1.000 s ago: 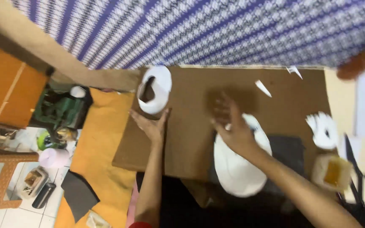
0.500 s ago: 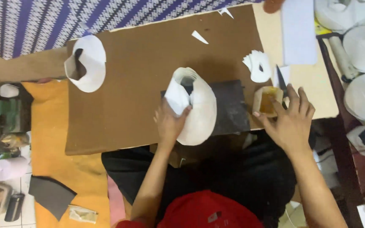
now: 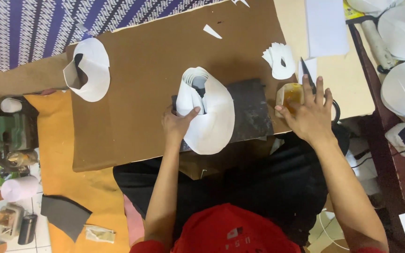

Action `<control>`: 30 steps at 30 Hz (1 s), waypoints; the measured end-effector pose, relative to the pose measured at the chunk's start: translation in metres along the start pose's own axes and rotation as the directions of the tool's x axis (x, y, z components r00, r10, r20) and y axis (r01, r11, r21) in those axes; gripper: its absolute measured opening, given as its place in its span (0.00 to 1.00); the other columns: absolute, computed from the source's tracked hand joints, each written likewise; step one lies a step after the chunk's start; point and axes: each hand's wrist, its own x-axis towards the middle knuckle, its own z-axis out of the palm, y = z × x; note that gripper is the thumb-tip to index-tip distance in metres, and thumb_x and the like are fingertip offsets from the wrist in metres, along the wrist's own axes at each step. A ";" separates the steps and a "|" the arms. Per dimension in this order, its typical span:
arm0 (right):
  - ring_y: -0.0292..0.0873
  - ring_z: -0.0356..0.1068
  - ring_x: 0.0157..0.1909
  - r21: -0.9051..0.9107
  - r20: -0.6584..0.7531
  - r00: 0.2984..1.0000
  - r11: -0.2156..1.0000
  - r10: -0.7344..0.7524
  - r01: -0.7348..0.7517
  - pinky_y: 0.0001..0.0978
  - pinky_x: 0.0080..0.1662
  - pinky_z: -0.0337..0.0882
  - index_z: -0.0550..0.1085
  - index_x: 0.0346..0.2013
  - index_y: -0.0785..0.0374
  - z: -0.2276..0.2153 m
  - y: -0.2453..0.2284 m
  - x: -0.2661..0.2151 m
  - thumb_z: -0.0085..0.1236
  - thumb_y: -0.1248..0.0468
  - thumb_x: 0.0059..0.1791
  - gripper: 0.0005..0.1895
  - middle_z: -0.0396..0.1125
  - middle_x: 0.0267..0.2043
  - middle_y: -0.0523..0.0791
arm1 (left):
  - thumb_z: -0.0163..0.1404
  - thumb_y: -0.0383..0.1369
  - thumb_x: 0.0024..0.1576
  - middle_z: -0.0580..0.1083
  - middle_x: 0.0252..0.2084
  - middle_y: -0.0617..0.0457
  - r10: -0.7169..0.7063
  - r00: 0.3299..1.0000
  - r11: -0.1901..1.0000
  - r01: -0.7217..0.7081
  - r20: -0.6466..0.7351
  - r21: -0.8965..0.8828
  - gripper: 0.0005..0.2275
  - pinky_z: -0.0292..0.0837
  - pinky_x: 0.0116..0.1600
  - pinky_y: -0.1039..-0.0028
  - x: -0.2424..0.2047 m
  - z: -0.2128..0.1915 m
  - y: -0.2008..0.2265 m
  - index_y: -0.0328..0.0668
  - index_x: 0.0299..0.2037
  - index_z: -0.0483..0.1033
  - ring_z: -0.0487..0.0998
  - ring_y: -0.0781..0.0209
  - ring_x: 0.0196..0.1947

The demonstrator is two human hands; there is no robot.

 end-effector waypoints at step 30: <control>0.53 0.65 0.63 -0.002 -0.417 0.908 0.999 0.031 -0.035 0.46 0.56 0.62 0.82 0.47 0.51 0.008 0.007 -0.068 0.51 0.46 0.58 0.18 0.70 0.67 0.46 | 0.53 0.21 0.53 0.59 0.71 0.29 0.762 0.550 -0.031 0.558 0.342 -0.829 0.39 0.57 0.73 0.45 -0.098 -0.068 0.067 0.37 0.76 0.49 0.60 0.32 0.71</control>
